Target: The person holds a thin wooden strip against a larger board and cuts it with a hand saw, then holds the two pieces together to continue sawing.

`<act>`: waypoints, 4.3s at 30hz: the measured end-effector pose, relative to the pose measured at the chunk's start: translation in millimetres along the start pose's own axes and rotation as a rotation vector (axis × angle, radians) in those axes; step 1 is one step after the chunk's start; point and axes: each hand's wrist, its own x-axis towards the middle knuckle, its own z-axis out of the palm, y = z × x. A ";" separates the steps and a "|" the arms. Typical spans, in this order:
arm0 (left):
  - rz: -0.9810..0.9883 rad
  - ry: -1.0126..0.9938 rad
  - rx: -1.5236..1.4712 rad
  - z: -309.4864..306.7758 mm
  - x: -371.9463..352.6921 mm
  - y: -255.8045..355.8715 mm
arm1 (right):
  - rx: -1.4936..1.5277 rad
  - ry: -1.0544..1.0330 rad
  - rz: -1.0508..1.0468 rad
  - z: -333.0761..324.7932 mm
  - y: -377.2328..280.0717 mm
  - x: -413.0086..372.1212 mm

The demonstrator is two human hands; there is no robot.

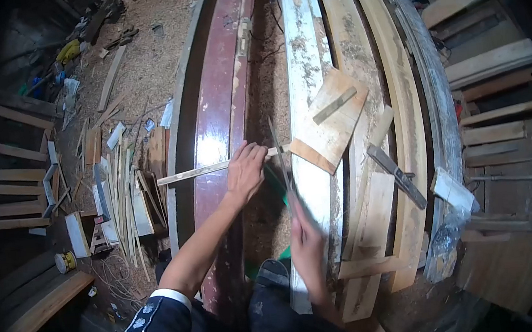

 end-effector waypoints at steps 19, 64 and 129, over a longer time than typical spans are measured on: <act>-0.066 -0.066 0.065 2.0 -5.8 -5.6 | -0.065 0.012 0.026 -3.9 3.4 -18.5; 0.032 0.048 0.015 -2.9 -2.2 -4.7 | -0.294 0.192 -0.034 -19.3 11.3 -5.7; 0.393 0.205 0.211 -205.4 -35.8 79.1 | -0.837 0.252 -1.111 -55.7 -72.0 54.9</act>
